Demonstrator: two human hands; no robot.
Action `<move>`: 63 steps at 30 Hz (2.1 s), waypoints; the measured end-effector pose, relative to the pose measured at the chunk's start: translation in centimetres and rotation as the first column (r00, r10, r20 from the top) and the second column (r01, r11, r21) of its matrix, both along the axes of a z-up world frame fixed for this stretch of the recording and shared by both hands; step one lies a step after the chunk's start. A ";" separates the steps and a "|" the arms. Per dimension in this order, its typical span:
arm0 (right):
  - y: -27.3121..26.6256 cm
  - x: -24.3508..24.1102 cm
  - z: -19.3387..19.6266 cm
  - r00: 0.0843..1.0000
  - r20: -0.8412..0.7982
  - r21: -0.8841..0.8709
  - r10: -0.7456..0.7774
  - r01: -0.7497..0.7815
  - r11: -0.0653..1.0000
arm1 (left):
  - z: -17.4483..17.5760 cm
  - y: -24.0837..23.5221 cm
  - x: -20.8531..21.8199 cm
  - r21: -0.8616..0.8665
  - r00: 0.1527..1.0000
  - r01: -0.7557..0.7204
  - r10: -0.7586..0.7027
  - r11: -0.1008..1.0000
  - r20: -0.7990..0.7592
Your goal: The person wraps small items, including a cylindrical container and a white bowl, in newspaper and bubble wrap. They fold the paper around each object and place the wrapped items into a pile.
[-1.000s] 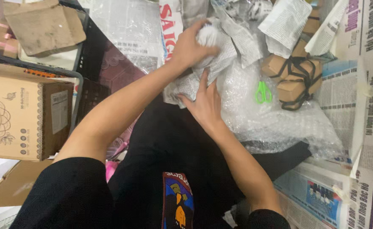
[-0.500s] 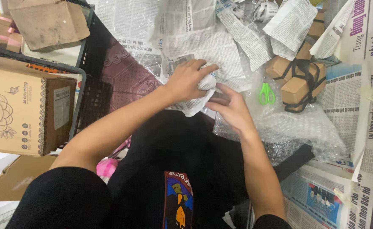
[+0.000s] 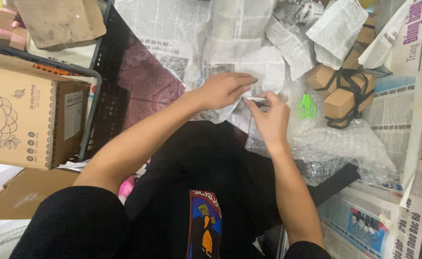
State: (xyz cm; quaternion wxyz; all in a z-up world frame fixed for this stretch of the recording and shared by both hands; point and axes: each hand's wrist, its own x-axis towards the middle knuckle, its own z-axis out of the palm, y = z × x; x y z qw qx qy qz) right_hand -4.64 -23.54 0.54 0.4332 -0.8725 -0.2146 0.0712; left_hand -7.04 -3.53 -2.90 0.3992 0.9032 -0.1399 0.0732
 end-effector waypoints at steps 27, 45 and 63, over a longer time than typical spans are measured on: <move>4.1 -1.3 -7.4 0.980 -0.185 0.412 -0.076 0.148 0.899 | -3.5 0.2 3.7 -0.664 0.930 -0.187 -0.087 0.724 -0.356; 4.9 -0.7 -6.4 0.940 -0.326 0.468 -0.104 0.256 0.846 | -5.2 -2.1 -12.8 -0.347 0.888 -0.422 0.459 0.837 0.027; 4.8 -0.2 -5.8 0.883 -0.467 0.526 -0.052 0.325 0.786 | -5.7 -5.8 -3.6 -0.715 0.785 -0.534 0.579 0.452 -0.220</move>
